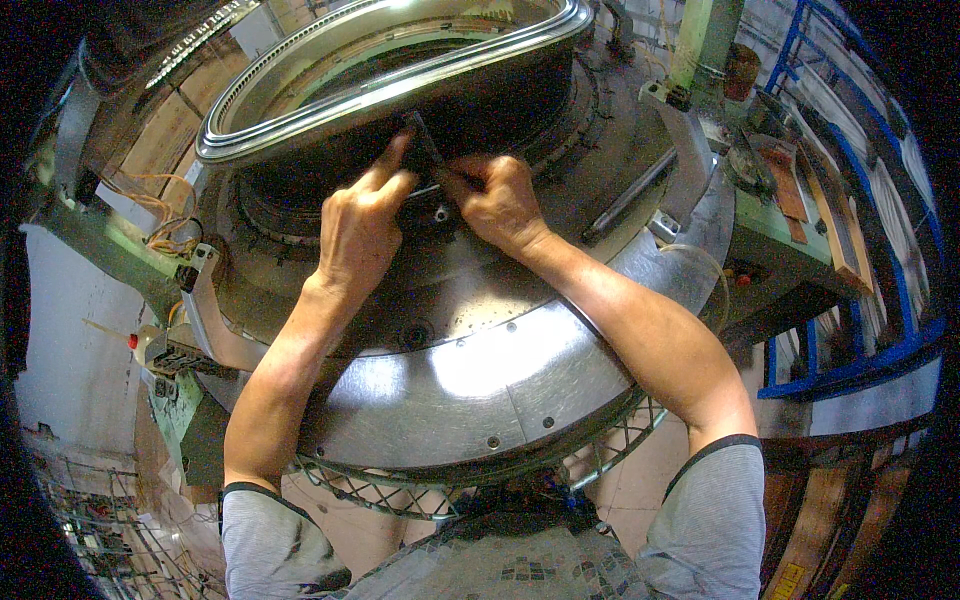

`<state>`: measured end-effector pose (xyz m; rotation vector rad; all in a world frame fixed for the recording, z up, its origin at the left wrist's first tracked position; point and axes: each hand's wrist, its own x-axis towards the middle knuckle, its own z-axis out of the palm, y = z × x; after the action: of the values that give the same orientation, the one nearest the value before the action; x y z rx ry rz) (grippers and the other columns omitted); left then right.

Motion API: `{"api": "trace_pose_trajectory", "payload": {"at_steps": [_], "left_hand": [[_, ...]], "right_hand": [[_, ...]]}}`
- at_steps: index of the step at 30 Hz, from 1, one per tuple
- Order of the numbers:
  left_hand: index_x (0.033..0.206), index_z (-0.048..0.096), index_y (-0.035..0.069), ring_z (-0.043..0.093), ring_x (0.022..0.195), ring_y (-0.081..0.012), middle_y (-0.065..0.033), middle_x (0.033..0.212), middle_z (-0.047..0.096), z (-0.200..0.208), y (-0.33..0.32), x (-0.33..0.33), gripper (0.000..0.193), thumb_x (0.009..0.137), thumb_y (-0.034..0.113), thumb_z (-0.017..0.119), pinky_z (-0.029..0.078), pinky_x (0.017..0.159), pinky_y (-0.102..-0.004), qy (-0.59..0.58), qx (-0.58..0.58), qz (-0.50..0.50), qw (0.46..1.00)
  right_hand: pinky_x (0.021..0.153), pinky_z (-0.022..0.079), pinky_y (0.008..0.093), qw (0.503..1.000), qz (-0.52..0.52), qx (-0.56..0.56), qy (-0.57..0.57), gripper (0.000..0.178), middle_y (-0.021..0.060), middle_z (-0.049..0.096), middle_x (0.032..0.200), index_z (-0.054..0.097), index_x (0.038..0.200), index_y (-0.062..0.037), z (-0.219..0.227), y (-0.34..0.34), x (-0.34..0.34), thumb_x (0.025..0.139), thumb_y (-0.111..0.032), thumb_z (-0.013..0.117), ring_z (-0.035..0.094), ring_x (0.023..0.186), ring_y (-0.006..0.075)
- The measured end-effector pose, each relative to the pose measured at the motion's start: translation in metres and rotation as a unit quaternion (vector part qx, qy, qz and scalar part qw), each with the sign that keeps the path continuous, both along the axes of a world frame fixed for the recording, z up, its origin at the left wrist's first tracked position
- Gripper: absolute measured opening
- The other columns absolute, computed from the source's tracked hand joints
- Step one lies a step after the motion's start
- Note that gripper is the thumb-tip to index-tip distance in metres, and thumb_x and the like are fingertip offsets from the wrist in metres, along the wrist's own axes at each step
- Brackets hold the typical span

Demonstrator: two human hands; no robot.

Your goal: The person repeatedly picks up small metal strips, aligns them with a circular metal component, and secures them in place. The person also uses a blue-handled tool to adjust or mark the strips during the process.

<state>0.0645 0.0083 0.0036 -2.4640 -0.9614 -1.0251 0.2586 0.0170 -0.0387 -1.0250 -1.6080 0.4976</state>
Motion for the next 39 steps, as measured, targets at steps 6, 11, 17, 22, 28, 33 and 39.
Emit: {"api": "trace_pose_trajectory", "payload": {"at_steps": [6, 11, 17, 22, 28, 33, 39], "left_hand": [[0.09, 0.065, 0.003, 0.072, 0.085, -0.0389, -0.0169, 0.138, 0.059, 0.0017, -0.003, 0.0015, 0.027, 0.069, -0.012, 0.058, 0.061, 0.069, -0.044, 0.0, -0.017, 0.008, 1.0], [0.091, 0.066, 0.003, 0.072, 0.086, -0.0386, -0.0165, 0.138, 0.059, 0.002, -0.0021, 0.0021, 0.026, 0.07, -0.011, 0.058, 0.061, 0.07, -0.0434, 0.007, -0.027, 0.015, 1.0], [0.092, 0.067, 0.003, 0.072, 0.086, -0.0385, -0.0154, 0.139, 0.059, 0.0013, -0.0028, 0.0016, 0.028, 0.069, -0.012, 0.059, 0.061, 0.071, -0.0428, 0.013, -0.027, 0.017, 0.999], [0.091, 0.066, 0.004, 0.072, 0.082, -0.0378, -0.0153, 0.141, 0.058, 0.0027, -0.0026, 0.0022, 0.023, 0.073, -0.01, 0.059, 0.062, 0.068, -0.0426, 0.012, -0.013, 0.005, 1.0], [0.092, 0.067, 0.004, 0.072, 0.085, -0.0388, -0.0156, 0.139, 0.059, 0.0024, -0.0038, 0.0035, 0.027, 0.072, -0.012, 0.058, 0.061, 0.071, -0.0431, 0.016, -0.03, 0.015, 0.999], [0.091, 0.065, 0.005, 0.072, 0.078, -0.0377, -0.0154, 0.14, 0.058, 0.0021, -0.0022, 0.003, 0.023, 0.073, -0.008, 0.059, 0.061, 0.067, -0.0427, 0.02, -0.012, 0.01, 1.0], [0.092, 0.067, 0.004, 0.072, 0.085, -0.0385, -0.0154, 0.14, 0.058, 0.0019, -0.0036, 0.0039, 0.03, 0.069, -0.013, 0.058, 0.061, 0.071, -0.0431, 0.011, -0.03, 0.015, 0.999]], "right_hand": [[0.065, 0.054, 0.0374, 1.0, -0.008, -0.005, -0.012, 0.022, 0.0204, 0.073, 0.084, 0.077, 0.094, -0.0026, 0.0002, 0.0004, 0.0006, 0.09, -0.023, 0.071, 0.073, 0.07, 0.0243], [0.063, 0.053, 0.0358, 1.0, -0.007, 0.004, 0.003, 0.022, 0.0205, 0.073, 0.083, 0.077, 0.094, -0.0021, -0.0021, 0.0014, 0.0, 0.089, -0.022, 0.072, 0.072, 0.067, 0.0223], [0.063, 0.053, 0.0349, 1.0, -0.007, -0.001, 0.007, 0.021, 0.0206, 0.073, 0.082, 0.077, 0.094, -0.0017, -0.0025, 0.0012, -0.0001, 0.089, -0.021, 0.072, 0.071, 0.067, 0.0213], [0.065, 0.054, 0.0363, 1.0, -0.021, -0.005, -0.019, 0.022, 0.0209, 0.073, 0.083, 0.077, 0.095, -0.0019, -0.0005, 0.0011, 0.001, 0.09, -0.023, 0.071, 0.072, 0.069, 0.023], [0.066, 0.054, 0.0371, 1.0, -0.019, -0.009, -0.008, 0.023, 0.0215, 0.073, 0.085, 0.077, 0.095, -0.0027, 0.0006, 0.0002, -0.0001, 0.09, -0.024, 0.07, 0.073, 0.07, 0.0261], [0.064, 0.054, 0.0384, 1.0, -0.02, -0.004, -0.019, 0.023, 0.0218, 0.072, 0.083, 0.077, 0.094, -0.0027, 0.0011, 0.0004, -0.0005, 0.09, -0.024, 0.07, 0.073, 0.069, 0.0283], [0.062, 0.053, 0.0395, 0.998, -0.04, 0.022, -0.031, 0.022, 0.0223, 0.071, 0.081, 0.077, 0.092, -0.0031, 0.0008, 0.0013, -0.0015, 0.09, -0.024, 0.07, 0.072, 0.067, 0.0297]]}}
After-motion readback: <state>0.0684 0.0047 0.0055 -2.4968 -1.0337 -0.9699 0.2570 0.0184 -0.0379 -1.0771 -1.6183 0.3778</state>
